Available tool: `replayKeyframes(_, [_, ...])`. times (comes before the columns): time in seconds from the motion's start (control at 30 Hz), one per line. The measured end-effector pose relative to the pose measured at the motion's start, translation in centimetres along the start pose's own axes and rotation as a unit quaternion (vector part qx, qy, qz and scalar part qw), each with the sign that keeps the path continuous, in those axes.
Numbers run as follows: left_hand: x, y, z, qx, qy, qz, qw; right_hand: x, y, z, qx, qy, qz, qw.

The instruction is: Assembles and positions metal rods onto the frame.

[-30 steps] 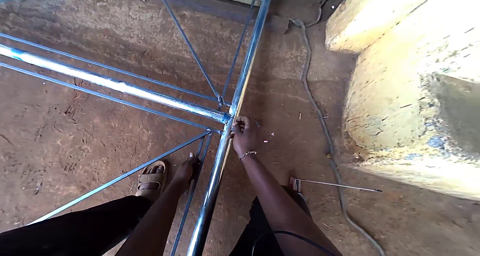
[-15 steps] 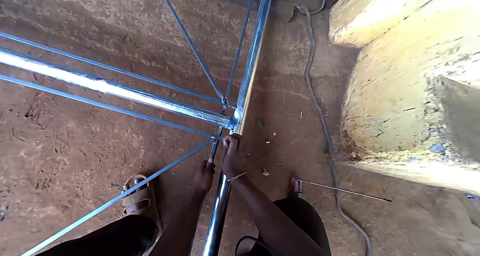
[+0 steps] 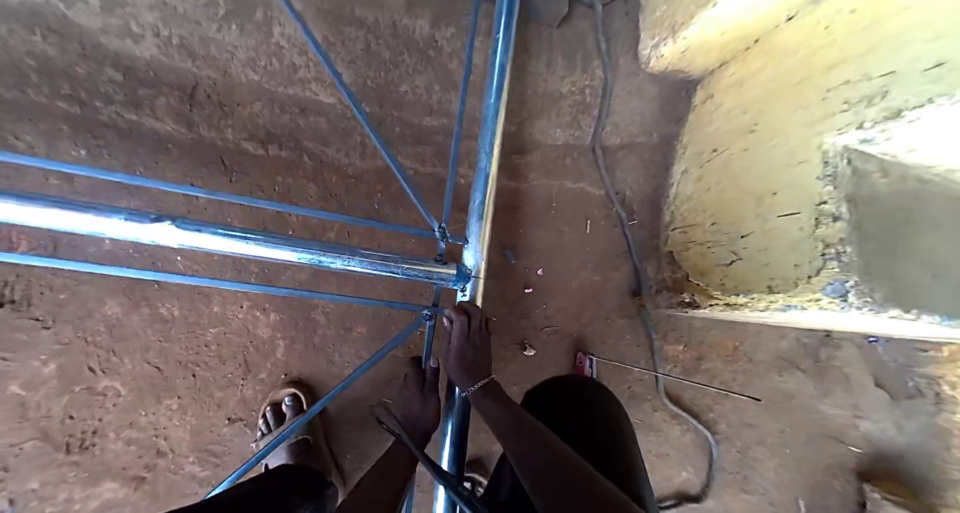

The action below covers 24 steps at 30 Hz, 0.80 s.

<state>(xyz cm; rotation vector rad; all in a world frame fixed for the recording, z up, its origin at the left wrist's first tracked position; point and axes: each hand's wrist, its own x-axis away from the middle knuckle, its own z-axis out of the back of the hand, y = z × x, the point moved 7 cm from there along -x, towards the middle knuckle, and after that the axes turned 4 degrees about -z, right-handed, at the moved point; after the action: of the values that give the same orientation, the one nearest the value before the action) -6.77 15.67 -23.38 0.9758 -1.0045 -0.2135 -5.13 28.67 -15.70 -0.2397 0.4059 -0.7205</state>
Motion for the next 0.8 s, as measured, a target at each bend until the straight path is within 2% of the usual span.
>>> replayKeyframes(0.17, [-0.1, 1.1, 0.2, -0.037, 0.007, 0.035, 0.999, -0.6, -0.2, 0.3, -0.008, -0.003, -0.005, 1.000])
replayKeyframes(0.27, [-0.2, 0.8, 0.0, -0.085, -0.002, 0.034, 0.996, -0.7, 0.0, 0.4, -0.026, -0.038, -0.024, 0.999])
replayKeyframes(0.47, [0.8, 2.1, 0.1, -0.173, 0.025, 0.029, 0.984, -0.1, 0.3, 0.7, -0.067, -0.001, -0.025, 0.997])
replayKeyframes(0.8, [1.0, 2.3, 0.0, -0.218, 0.043, 0.026, 0.975, -0.2, 1.0, 0.5, -0.115, 0.032, -0.045, 0.992])
